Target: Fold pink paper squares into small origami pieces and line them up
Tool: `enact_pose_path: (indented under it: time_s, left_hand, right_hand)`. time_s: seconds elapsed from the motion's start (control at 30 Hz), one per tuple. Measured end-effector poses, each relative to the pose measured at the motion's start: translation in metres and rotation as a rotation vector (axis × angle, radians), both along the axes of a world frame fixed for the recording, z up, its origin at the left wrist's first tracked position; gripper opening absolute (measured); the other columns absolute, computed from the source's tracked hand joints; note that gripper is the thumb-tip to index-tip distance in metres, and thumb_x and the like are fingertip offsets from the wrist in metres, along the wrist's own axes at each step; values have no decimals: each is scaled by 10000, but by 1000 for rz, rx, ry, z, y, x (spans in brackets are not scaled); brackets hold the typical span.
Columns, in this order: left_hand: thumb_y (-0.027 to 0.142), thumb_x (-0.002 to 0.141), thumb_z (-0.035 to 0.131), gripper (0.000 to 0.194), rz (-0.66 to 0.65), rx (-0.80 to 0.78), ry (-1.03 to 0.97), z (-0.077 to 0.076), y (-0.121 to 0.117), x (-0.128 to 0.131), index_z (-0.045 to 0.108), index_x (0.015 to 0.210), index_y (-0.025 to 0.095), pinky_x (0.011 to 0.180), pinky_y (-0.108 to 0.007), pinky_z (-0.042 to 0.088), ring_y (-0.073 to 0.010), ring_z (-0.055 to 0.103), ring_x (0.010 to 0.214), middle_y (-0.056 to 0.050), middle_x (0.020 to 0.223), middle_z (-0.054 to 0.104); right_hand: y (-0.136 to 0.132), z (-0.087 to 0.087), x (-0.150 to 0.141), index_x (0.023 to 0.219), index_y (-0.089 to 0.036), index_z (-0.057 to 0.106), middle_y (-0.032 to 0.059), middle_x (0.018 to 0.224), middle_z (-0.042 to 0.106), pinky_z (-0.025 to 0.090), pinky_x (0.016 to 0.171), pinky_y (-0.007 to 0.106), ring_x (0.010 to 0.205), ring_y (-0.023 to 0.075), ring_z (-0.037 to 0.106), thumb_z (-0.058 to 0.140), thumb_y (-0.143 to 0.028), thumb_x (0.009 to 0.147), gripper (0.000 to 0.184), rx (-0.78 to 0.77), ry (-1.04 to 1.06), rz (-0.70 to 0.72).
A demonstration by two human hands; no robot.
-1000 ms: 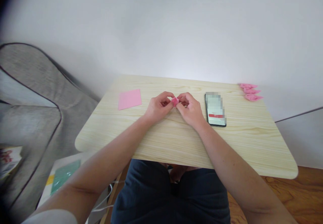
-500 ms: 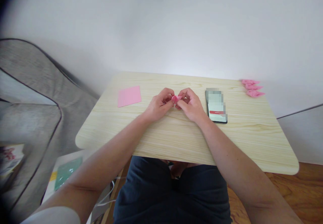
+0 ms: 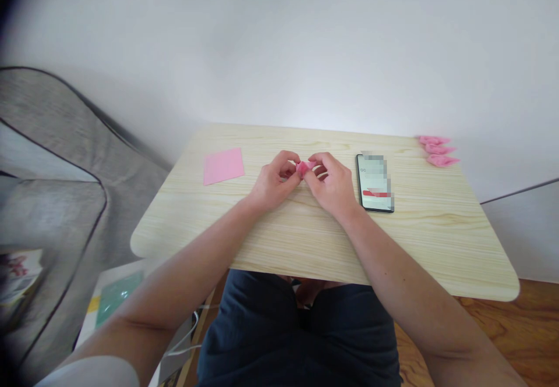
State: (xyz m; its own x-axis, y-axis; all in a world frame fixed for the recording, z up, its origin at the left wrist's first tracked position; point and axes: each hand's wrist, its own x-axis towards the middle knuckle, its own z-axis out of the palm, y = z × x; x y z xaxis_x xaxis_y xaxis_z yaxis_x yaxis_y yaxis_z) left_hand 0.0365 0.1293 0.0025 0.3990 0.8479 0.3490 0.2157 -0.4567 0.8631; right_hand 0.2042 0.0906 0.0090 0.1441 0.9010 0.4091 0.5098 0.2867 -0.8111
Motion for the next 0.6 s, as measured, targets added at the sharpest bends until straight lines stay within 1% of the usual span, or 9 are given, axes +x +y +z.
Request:
enact_pose_path:
  time_s: [0.13, 0.2, 0.3, 0.37, 0.43, 0.5, 0.6]
  left_hand:
    - [515, 988, 591, 287, 27, -4, 0, -1, -1, 2, 588, 1104, 253, 610, -206, 425, -86, 548, 602, 53, 721, 642]
    - [532, 990, 587, 309, 42, -11, -3, -1, -1, 2, 602, 1119, 252, 599, -205, 424, -86, 547, 593, 51, 711, 642]
    - [544, 991, 585, 330, 62, -12, -14, -2, -2, 3, 624, 1138, 251, 587, -210, 425, -91, 554, 585, 45, 696, 647]
    - [541, 990, 591, 331, 75, -10, -13, -3, -2, 4, 637, 1145, 252, 589, -212, 433, -93, 571, 590, 39, 704, 664]
    - [527, 993, 594, 319, 78, -7, -10, -3, -2, 4, 646, 1148, 253, 593, -211, 443, -93, 590, 598, 34, 722, 685]
    - [502, 998, 592, 298, 76, -1, -5, -4, -2, 4, 651, 1150, 252, 595, -206, 451, -91, 602, 602, 31, 736, 700]
    - [454, 1002, 594, 262, 91, 18, 21, -4, -2, 3, 662, 1153, 251, 590, -199, 450, -86, 602, 593, 33, 730, 710]
  right_hand:
    - [-1, 1, -1, 1024, -264, 692, 37, 958, 766, 586, 672, 333, 785, 199, 732, 673, -523, 937, 273, 6, -26, -16]
    - [-1, 2, -1, 1050, -263, 710, 47, 990, 780, 595, 688, 341, 813, 208, 743, 657, -523, 951, 283, 1, -23, -9]
    - [-2, 2, -2, 1089, -264, 738, 57, 1076, 796, 612, 789, 367, 877, 219, 759, 641, -491, 973, 273, 26, -41, -9]
    - [-2, 0, -3, 1117, -267, 741, 55, 1071, 805, 610, 835, 378, 887, 222, 767, 643, -479, 977, 273, 25, -50, -13]
    - [-1, -3, -3, 1154, -267, 728, 47, 1002, 814, 607, 820, 374, 863, 221, 775, 644, -478, 978, 288, 1, -43, -10]
    - [0, -6, -3, 1174, -264, 716, 34, 919, 813, 598, 767, 358, 806, 213, 774, 649, -472, 975, 296, -17, -44, -14]
    - [1, -9, -3, 1152, -264, 715, 14, 820, 795, 569, 686, 338, 710, 199, 751, 640, -463, 978, 274, -17, -80, -39]
